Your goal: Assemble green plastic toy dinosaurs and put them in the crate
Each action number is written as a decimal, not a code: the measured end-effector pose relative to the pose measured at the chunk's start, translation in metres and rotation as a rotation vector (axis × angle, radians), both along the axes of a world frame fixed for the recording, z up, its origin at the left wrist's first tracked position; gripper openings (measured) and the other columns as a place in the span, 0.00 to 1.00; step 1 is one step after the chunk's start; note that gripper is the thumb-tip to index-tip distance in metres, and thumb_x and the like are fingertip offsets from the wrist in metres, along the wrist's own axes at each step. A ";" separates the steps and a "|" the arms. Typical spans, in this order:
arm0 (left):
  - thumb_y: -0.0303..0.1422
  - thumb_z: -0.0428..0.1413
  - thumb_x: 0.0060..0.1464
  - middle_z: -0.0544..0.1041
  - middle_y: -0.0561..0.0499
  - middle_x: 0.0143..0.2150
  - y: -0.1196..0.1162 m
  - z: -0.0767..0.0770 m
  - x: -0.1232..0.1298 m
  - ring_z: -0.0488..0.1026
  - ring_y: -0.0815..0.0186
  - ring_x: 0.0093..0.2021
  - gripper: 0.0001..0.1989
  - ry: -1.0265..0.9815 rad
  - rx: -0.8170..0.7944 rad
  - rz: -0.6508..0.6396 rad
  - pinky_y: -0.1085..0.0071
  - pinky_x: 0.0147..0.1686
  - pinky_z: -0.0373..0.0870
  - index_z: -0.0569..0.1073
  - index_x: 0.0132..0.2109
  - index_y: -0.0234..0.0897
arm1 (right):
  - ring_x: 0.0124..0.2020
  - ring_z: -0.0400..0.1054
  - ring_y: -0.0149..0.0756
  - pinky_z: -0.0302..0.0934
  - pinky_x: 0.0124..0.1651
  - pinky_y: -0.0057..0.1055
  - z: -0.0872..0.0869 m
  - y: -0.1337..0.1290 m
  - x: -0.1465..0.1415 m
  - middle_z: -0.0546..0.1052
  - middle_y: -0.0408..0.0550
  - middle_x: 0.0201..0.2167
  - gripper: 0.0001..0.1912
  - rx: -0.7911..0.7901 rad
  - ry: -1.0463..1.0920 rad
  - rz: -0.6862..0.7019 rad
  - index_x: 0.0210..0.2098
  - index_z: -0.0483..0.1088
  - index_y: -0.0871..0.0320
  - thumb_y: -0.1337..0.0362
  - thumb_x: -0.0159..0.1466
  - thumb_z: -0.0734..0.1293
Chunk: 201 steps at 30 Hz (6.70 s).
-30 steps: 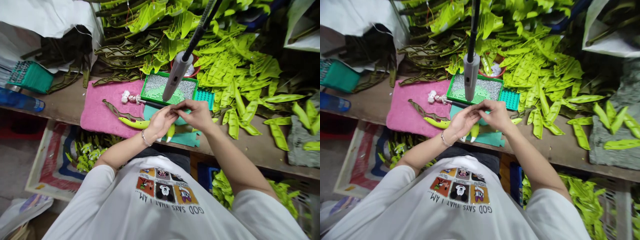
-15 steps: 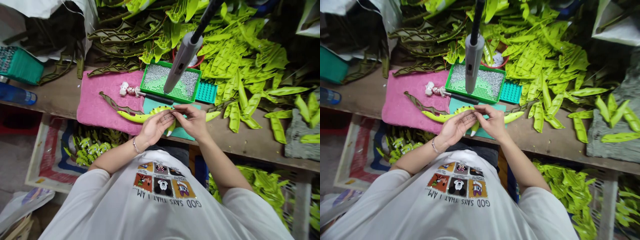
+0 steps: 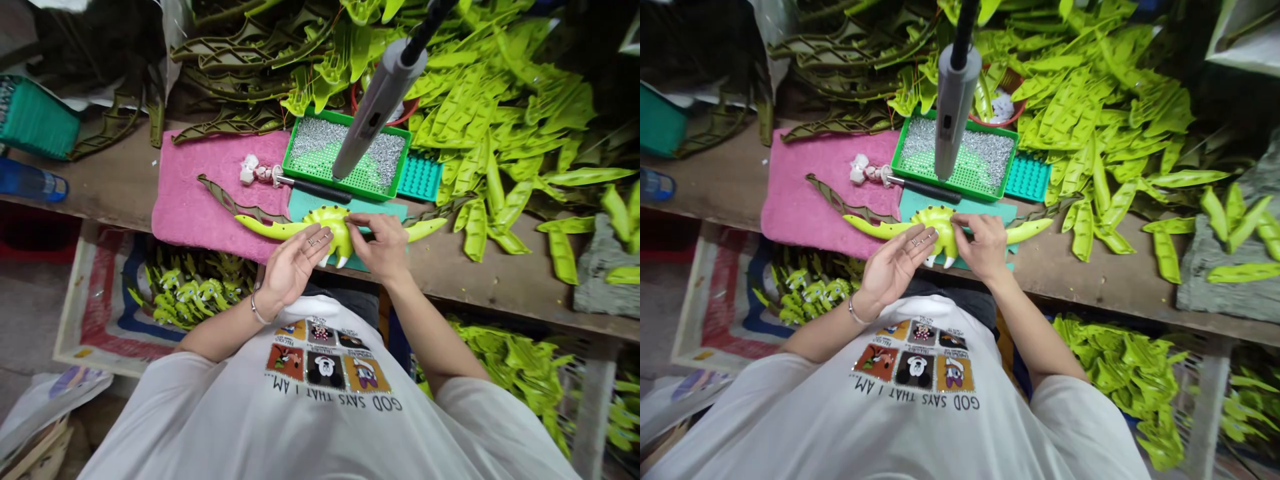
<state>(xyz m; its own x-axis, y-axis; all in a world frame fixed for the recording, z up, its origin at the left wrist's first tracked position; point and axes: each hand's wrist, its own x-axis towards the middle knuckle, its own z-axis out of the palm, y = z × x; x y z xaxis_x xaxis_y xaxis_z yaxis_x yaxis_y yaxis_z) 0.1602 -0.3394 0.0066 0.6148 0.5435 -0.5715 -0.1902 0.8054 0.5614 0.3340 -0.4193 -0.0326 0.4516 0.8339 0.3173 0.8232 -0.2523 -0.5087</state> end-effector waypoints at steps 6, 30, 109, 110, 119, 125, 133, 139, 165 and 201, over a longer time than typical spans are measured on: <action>0.31 0.50 0.63 0.79 0.40 0.56 -0.003 0.001 0.001 0.74 0.57 0.61 0.14 -0.040 -0.039 0.031 0.56 0.66 0.64 0.75 0.50 0.31 | 0.36 0.76 0.42 0.65 0.43 0.43 0.013 -0.004 -0.011 0.83 0.48 0.36 0.12 0.032 0.015 0.074 0.45 0.78 0.52 0.63 0.67 0.64; 0.26 0.50 0.63 0.82 0.39 0.49 -0.001 0.001 -0.029 0.75 0.56 0.59 0.13 -0.017 -0.119 0.295 0.56 0.67 0.62 0.78 0.46 0.29 | 0.37 0.73 0.39 0.61 0.42 0.39 -0.006 0.035 -0.038 0.79 0.45 0.32 0.05 0.227 -0.040 0.353 0.39 0.68 0.53 0.69 0.65 0.66; 0.29 0.41 0.69 0.78 0.44 0.58 0.024 0.007 -0.048 0.66 0.63 0.67 0.22 -0.061 -0.106 0.657 0.67 0.67 0.61 0.72 0.61 0.31 | 0.35 0.73 0.41 0.63 0.40 0.40 0.022 0.089 -0.105 0.79 0.47 0.33 0.03 0.138 0.013 0.502 0.39 0.68 0.54 0.67 0.64 0.66; 0.29 0.41 0.69 0.78 0.44 0.58 0.022 0.008 -0.045 0.66 0.63 0.67 0.22 -0.074 -0.108 0.638 0.67 0.67 0.61 0.71 0.62 0.32 | 0.35 0.73 0.41 0.63 0.40 0.40 0.021 0.085 -0.105 0.79 0.47 0.33 0.04 0.145 0.027 0.460 0.39 0.68 0.54 0.67 0.64 0.66; 0.28 0.47 0.66 0.77 0.41 0.59 0.000 0.003 -0.027 0.68 0.57 0.66 0.22 -0.158 -0.179 0.427 0.59 0.68 0.60 0.69 0.64 0.32 | 0.33 0.74 0.38 0.68 0.37 0.38 0.034 0.018 -0.048 0.77 0.45 0.33 0.09 0.161 0.115 0.258 0.41 0.65 0.52 0.66 0.63 0.69; 0.27 0.47 0.66 0.80 0.42 0.55 -0.007 0.000 -0.023 0.69 0.58 0.65 0.18 -0.124 -0.167 0.382 0.60 0.69 0.60 0.74 0.58 0.32 | 0.30 0.71 0.37 0.64 0.33 0.36 0.023 -0.014 -0.040 0.76 0.44 0.31 0.12 0.144 -0.079 0.393 0.41 0.64 0.54 0.71 0.62 0.69; 0.27 0.47 0.65 0.80 0.41 0.54 -0.009 -0.004 -0.023 0.70 0.58 0.64 0.16 -0.102 -0.109 0.359 0.61 0.68 0.60 0.77 0.51 0.31 | 0.30 0.66 0.38 0.60 0.38 0.37 0.016 -0.012 -0.048 0.73 0.41 0.26 0.12 0.128 -0.272 0.486 0.41 0.63 0.52 0.74 0.62 0.66; 0.27 0.47 0.66 0.82 0.45 0.51 -0.010 -0.004 -0.024 0.75 0.60 0.60 0.15 -0.129 -0.062 0.358 0.61 0.66 0.63 0.78 0.48 0.32 | 0.30 0.70 0.35 0.64 0.38 0.35 0.028 -0.013 -0.048 0.77 0.42 0.28 0.11 0.138 -0.205 0.514 0.43 0.67 0.54 0.73 0.63 0.67; 0.38 0.69 0.52 0.82 0.45 0.52 0.008 -0.011 -0.008 0.79 0.59 0.54 0.19 0.050 0.414 0.098 0.60 0.59 0.74 0.76 0.49 0.40 | 0.32 0.72 0.36 0.68 0.37 0.36 0.007 -0.065 0.021 0.74 0.44 0.33 0.10 0.150 0.059 -0.244 0.39 0.64 0.54 0.65 0.59 0.68; 0.34 0.73 0.39 0.74 0.58 0.36 0.020 -0.059 -0.006 0.75 0.71 0.36 0.30 0.040 0.236 0.539 0.73 0.41 0.72 0.63 0.43 0.41 | 0.18 0.68 0.32 0.65 0.21 0.32 0.077 0.119 -0.045 0.73 0.34 0.20 0.21 0.437 1.033 0.438 0.42 0.69 0.52 0.55 0.54 0.77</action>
